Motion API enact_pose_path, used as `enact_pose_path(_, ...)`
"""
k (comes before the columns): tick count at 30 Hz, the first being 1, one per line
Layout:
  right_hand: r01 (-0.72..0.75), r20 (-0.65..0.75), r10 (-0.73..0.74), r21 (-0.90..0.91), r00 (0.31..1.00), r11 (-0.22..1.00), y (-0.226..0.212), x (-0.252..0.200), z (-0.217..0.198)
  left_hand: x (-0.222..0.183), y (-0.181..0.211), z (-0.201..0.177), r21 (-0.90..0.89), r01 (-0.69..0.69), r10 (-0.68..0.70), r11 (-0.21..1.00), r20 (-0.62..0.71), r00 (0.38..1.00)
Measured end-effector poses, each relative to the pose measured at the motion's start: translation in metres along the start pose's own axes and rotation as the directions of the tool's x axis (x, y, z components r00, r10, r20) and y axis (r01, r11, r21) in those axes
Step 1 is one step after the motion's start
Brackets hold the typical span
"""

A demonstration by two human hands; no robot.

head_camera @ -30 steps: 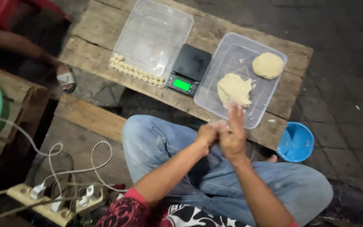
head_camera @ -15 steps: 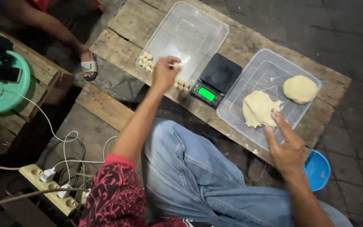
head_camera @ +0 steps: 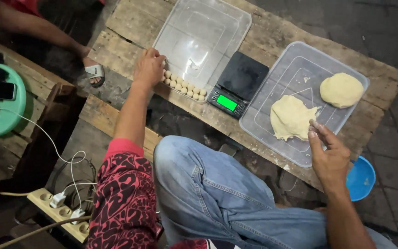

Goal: The person portions out small pieces of dough from a larger mass, rolls them into uniform balls, and organizes them in a plastic container.

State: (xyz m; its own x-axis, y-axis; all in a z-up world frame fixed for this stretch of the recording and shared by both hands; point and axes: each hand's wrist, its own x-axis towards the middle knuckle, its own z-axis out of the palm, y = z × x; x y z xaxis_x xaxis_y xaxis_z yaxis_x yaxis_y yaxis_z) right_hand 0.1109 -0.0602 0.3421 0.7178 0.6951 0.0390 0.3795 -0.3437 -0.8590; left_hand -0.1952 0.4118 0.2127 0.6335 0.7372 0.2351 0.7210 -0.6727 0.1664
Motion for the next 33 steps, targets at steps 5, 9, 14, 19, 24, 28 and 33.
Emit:
enact_pose_path(5,0.023,-0.017,-0.023,0.016,1.000,1.000,-0.003,0.001,-0.001,-0.001,-0.001,-0.021,0.036,-0.110,0.110,0.993,0.017,0.994)
enact_pose_path(9,0.029,-0.033,-0.029,0.010,0.999,1.000,0.005,0.003,-0.001,-0.002,0.007,-0.030,0.041,-0.106,0.104,0.994,0.035,0.994)
enact_pose_path(14,0.054,-0.062,-0.062,-0.124,0.996,0.991,0.024,0.005,-0.008,-0.005,-0.002,-0.006,0.164,-0.149,0.138,0.975,0.076,0.988)
enact_pose_path(19,0.089,-0.253,-0.142,-0.211,0.957,0.973,0.096,0.028,-0.010,0.010,0.088,-0.054,0.051,-0.228,0.232,0.972,-0.090,0.969)
enact_pose_path(24,-0.050,-0.217,0.012,-0.169,0.976,0.984,0.125,0.032,-0.005,0.002,0.234,-0.080,-0.309,-0.484,0.417,0.819,-0.259,0.871)
enact_pose_path(28,0.048,-0.046,-0.057,-0.184,0.997,0.982,0.107,0.038,0.007,-0.021,0.326,-0.054,-0.405,-0.539,0.542,0.739,-0.118,0.832)
enact_pose_path(33,-0.067,0.113,0.113,-0.346,0.987,0.936,0.086,0.029,0.008,-0.069,0.373,-0.013,-0.482,-0.431,0.469,0.762,-0.048,0.882)
